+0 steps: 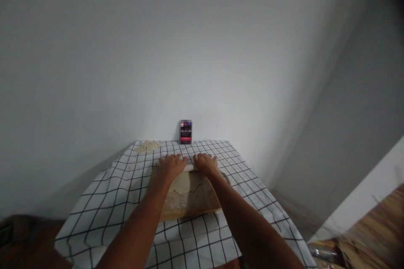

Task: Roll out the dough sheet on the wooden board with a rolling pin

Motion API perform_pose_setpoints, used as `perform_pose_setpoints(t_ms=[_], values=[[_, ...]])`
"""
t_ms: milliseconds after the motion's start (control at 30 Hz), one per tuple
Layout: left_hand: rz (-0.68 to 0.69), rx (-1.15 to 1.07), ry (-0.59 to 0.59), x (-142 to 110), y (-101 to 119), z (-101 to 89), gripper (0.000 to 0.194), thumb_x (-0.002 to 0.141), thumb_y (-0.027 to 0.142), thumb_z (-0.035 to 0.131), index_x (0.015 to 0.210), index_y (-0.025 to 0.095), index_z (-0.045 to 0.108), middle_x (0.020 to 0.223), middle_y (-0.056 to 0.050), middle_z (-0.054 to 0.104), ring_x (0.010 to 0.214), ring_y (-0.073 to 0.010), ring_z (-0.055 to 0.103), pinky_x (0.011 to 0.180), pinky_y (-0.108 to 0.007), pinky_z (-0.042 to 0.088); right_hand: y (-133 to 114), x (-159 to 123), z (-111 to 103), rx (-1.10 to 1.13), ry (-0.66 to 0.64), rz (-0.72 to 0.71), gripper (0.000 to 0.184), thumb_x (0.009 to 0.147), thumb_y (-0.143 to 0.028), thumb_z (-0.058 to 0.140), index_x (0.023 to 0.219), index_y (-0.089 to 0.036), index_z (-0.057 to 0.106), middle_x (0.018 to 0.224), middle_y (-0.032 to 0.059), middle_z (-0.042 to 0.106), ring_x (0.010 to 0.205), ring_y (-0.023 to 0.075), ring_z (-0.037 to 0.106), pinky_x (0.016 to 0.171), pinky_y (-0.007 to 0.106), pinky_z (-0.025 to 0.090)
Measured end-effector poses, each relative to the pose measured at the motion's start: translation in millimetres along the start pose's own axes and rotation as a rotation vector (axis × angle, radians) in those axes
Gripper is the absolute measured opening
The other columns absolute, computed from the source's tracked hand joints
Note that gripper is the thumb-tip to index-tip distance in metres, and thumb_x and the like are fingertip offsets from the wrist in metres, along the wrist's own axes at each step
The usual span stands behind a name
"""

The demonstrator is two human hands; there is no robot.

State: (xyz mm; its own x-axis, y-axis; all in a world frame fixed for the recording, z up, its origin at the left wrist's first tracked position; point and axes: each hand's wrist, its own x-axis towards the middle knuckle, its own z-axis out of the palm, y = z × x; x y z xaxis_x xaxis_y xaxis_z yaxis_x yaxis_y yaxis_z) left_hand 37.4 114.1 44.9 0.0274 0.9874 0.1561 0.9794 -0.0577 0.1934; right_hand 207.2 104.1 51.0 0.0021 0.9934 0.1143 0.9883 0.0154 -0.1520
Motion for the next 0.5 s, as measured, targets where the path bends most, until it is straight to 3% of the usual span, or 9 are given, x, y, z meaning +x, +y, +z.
perform_pose_setpoints(t_ms=[200, 300, 433, 500], values=[[0.069, 0.022, 0.139, -43, 4, -0.2, 0.053, 0.110, 0.050, 0.050, 0.143, 0.024, 0.082, 0.149, -0.019, 0.079, 0.150, -0.0463, 0.063, 0.126, -0.072, 0.044, 5, -37, 5, -0.045, 0.028, -0.106, 0.044, 0.119, -0.030, 0.037, 0.142, -0.028, 0.075, 0.145, 0.0174, 0.078, 0.139, 0.0371, 0.069, 0.124, 0.072, 0.036], [0.100, 0.021, 0.187, -67, 5, -6.5, 0.055, 0.112, 0.050, 0.048, 0.142, 0.020, 0.082, 0.146, -0.020, 0.081, 0.145, -0.0448, 0.066, 0.123, -0.067, 0.049, 7, -55, 5, -0.006, 0.066, -0.091, 0.046, 0.120, -0.036, 0.036, 0.139, -0.027, 0.077, 0.155, 0.0177, 0.073, 0.147, 0.0375, 0.063, 0.126, 0.071, 0.034], [0.170, 0.019, 0.250, -92, 2, -10.8, 0.051, 0.111, 0.050, 0.050, 0.145, 0.027, 0.081, 0.154, -0.015, 0.077, 0.144, -0.0397, 0.068, 0.126, -0.059, 0.049, 7, -80, -1, 0.078, 0.052, -0.052, 0.047, 0.120, -0.040, 0.037, 0.147, -0.032, 0.074, 0.174, 0.0155, 0.057, 0.160, 0.0376, 0.048, 0.125, 0.068, 0.037], [0.189, 0.016, 0.258, -101, 1, -8.0, 0.052, 0.112, 0.050, 0.051, 0.148, 0.026, 0.079, 0.156, -0.015, 0.077, 0.146, -0.0379, 0.068, 0.128, -0.056, 0.049, 7, -93, -3, 0.095, 0.050, -0.043, 0.045, 0.119, -0.040, 0.039, 0.150, -0.034, 0.072, 0.174, 0.0145, 0.056, 0.161, 0.0371, 0.046, 0.123, 0.065, 0.039]])
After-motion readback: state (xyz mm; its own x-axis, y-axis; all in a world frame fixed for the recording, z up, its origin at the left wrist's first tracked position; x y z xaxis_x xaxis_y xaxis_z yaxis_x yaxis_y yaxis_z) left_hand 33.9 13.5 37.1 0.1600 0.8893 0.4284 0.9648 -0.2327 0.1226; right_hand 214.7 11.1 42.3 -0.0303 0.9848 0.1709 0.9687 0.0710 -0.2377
